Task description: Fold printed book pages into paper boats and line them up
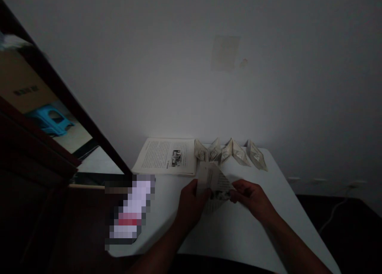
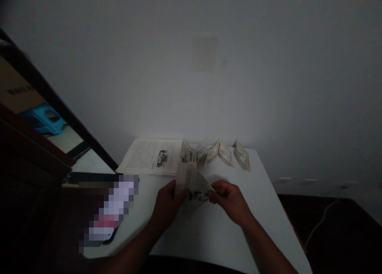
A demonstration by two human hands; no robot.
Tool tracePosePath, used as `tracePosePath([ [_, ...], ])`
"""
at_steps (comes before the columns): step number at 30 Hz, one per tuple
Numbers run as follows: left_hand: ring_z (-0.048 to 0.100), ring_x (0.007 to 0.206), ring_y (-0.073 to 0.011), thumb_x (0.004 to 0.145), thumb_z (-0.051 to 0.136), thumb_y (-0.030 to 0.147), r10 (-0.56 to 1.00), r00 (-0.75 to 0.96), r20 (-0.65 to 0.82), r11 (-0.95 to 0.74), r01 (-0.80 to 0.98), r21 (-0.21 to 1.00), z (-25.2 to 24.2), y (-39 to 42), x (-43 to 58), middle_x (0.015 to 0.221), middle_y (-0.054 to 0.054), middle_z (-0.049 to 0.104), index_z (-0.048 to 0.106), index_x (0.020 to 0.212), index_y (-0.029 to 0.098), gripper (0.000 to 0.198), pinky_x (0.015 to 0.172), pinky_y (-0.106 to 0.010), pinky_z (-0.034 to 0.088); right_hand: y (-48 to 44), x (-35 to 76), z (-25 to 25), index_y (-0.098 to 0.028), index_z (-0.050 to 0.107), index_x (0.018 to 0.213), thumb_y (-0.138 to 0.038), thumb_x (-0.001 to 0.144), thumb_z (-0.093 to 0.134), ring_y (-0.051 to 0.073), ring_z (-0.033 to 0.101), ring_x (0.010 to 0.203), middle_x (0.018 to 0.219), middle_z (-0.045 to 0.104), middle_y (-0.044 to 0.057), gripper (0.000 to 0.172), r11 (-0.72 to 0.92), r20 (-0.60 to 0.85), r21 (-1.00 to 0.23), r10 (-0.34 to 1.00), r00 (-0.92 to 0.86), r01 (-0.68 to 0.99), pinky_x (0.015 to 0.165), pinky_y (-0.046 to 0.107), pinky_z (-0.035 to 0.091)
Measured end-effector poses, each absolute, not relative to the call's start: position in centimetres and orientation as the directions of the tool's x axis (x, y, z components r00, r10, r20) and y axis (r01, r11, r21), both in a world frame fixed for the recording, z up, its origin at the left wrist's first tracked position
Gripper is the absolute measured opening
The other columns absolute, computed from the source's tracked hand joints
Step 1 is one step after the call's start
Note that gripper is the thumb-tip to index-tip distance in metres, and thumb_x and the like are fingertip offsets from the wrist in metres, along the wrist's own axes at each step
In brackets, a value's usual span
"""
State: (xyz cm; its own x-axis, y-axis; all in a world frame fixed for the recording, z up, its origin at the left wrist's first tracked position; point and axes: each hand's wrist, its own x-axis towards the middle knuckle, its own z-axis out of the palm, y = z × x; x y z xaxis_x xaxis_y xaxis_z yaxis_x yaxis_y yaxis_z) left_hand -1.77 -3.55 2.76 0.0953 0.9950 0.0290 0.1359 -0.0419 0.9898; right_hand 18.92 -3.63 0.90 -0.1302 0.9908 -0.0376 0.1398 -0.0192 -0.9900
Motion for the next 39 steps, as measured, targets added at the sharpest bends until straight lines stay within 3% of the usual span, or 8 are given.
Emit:
tracePosePath([
  [4,0.064,0.082,-0.0194,0.070,0.060,0.020,0.989,0.143,-0.022,0.018,0.028,0.999,2.3,-2.8,-1.8,0.090,-0.004,0.069,0.060,0.092,0.014,0.023,0.073,-0.030,0.050,-3.7,19.0,0.3,-0.016,0.060,0.082,-0.045,0.068,0.069,0.013,0.055,0.048,0.055,0.060,-0.001,0.033,-0.073,-0.086,-0.992,0.988,-0.128,0.104,0.048,0.026,0.045],
  [12,0.066,0.081,-0.0209,0.067,0.061,0.015,0.982,0.168,-0.081,0.073,0.054,0.996,1.4,-2.3,-1.9,0.087,-0.006,0.070,0.061,0.089,0.012,0.022,0.072,-0.032,0.052,-4.2,18.7,0.3,-0.016,0.055,0.090,-0.048,0.068,0.067,0.011,0.052,0.039,0.055,0.056,-0.003,0.040,-0.144,-0.168,-0.976,0.976,-0.141,0.165,0.028,0.018,0.035],
  [20,0.066,0.080,-0.0213,0.064,0.061,0.010,0.979,0.167,-0.120,0.106,0.089,0.990,1.1,-2.3,-1.8,0.088,-0.008,0.070,0.060,0.088,0.011,0.024,0.071,-0.032,0.052,-4.5,18.8,0.5,-0.016,0.056,0.094,-0.043,0.070,0.064,0.009,0.051,0.034,0.061,0.061,-0.002,0.036,-0.161,-0.204,-0.952,0.967,-0.149,0.261,0.022,0.015,0.029],
  [25,0.067,0.079,-0.0201,0.066,0.060,0.010,0.984,0.144,-0.105,0.078,0.183,0.980,1.1,-2.4,-1.6,0.090,-0.008,0.070,0.057,0.097,0.014,0.031,0.070,-0.031,0.053,-4.5,18.9,0.3,-0.017,0.057,0.095,-0.043,0.071,0.063,0.009,0.051,0.034,0.062,0.061,-0.002,0.036,-0.180,-0.234,-0.939,0.959,-0.161,0.294,0.022,0.015,0.028],
  [29,0.066,0.074,-0.0181,0.070,0.058,0.015,0.993,0.117,-0.025,-0.017,0.343,0.939,1.1,-2.9,-1.9,0.085,-0.005,0.069,0.052,0.109,0.016,0.039,0.068,-0.030,0.052,-4.6,19.0,0.3,-0.017,0.057,0.095,-0.043,0.070,0.063,0.009,0.051,0.034,0.061,0.060,-0.002,0.037,-0.194,-0.245,-0.933,0.959,-0.140,0.302,0.021,0.015,0.028],
  [32,0.064,0.071,-0.0173,0.072,0.057,0.018,0.990,0.097,0.104,-0.140,0.530,0.836,0.9,-3.2,-2.4,0.085,-0.004,0.067,0.050,0.113,0.017,0.042,0.071,-0.032,0.051,-4.6,19.1,0.5,-0.017,0.057,0.096,-0.043,0.069,0.063,0.009,0.051,0.034,0.061,0.061,-0.002,0.037,-0.196,-0.248,-0.933,0.958,-0.145,0.302,0.022,0.015,0.029],
  [36,0.061,0.082,-0.0203,0.073,0.054,0.017,0.954,0.148,0.259,-0.289,0.679,0.675,0.6,-3.5,-3.1,0.092,-0.007,0.063,0.056,0.102,0.016,0.029,0.078,-0.037,0.049,-4.7,19.3,0.5,-0.016,0.057,0.095,-0.040,0.071,0.062,0.008,0.050,0.033,0.061,0.061,-0.002,0.035,-0.200,-0.259,-0.926,0.954,-0.153,0.319,0.021,0.014,0.028],
  [39,0.057,0.091,-0.0211,0.073,0.056,0.017,0.908,0.270,0.320,-0.416,0.669,0.616,0.9,-4.2,-3.6,0.097,-0.007,0.060,0.057,0.096,0.018,0.023,0.082,-0.037,0.047,-4.7,19.4,0.4,-0.016,0.056,0.098,-0.041,0.071,0.062,0.008,0.049,0.032,0.058,0.060,-0.003,0.038,-0.217,-0.273,-0.926,0.950,-0.150,0.309,0.021,0.014,0.028],
])
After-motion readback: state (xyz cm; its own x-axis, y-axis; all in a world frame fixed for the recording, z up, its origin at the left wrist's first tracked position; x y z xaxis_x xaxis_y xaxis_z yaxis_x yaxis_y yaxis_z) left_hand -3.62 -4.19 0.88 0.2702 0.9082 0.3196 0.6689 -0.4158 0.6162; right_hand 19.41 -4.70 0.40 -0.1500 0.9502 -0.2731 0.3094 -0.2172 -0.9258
